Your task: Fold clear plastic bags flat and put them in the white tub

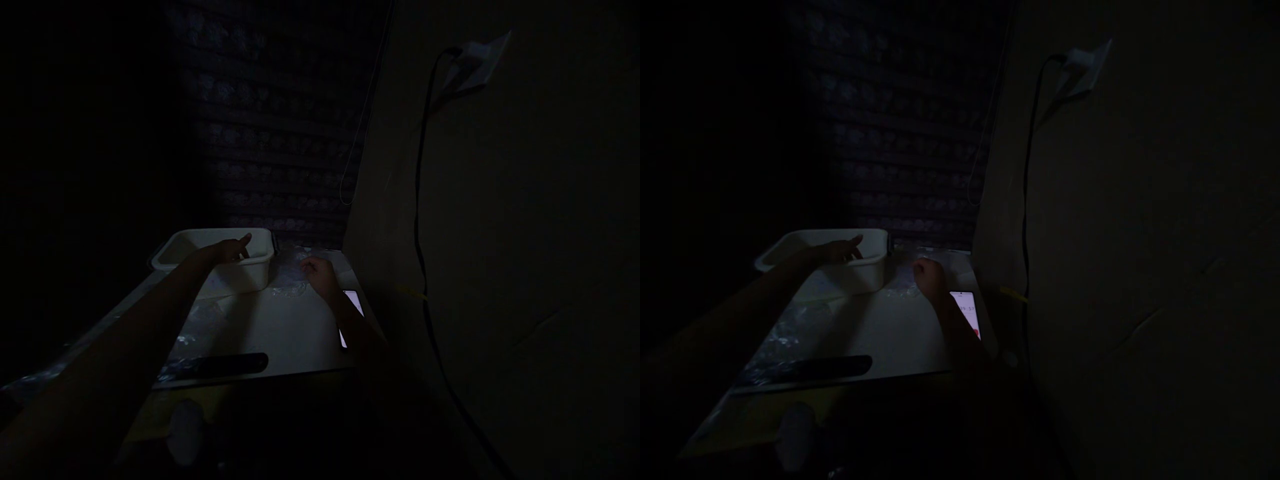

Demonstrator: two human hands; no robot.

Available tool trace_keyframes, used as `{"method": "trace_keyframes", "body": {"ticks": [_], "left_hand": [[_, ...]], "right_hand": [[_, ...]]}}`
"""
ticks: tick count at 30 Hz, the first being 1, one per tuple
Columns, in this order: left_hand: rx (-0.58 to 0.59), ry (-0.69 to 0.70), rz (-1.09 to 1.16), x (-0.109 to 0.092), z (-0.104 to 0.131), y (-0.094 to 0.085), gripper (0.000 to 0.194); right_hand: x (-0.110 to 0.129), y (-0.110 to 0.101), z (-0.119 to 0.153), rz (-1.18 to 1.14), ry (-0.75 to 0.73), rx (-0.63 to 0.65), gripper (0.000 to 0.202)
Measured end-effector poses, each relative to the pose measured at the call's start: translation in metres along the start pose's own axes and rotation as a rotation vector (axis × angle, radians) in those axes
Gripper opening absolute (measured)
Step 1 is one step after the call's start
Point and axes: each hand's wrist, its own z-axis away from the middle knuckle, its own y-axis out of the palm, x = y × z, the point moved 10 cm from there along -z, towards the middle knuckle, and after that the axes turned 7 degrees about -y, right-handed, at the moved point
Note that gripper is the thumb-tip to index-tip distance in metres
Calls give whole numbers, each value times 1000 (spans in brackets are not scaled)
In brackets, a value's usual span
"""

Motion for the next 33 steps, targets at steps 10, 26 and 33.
{"method": "trace_keyframes", "body": {"ticks": [10,26,33], "left_hand": [[-759,138,-114,-35,97,-94,36],[-137,560,-585,-40,143,82,29],[-143,479,-590,-35,136,73,28]], "right_hand": [[-39,4,9,299,182,226,23],[-30,39,12,714,65,276,34],[-10,62,-8,624,13,309,27]]}}
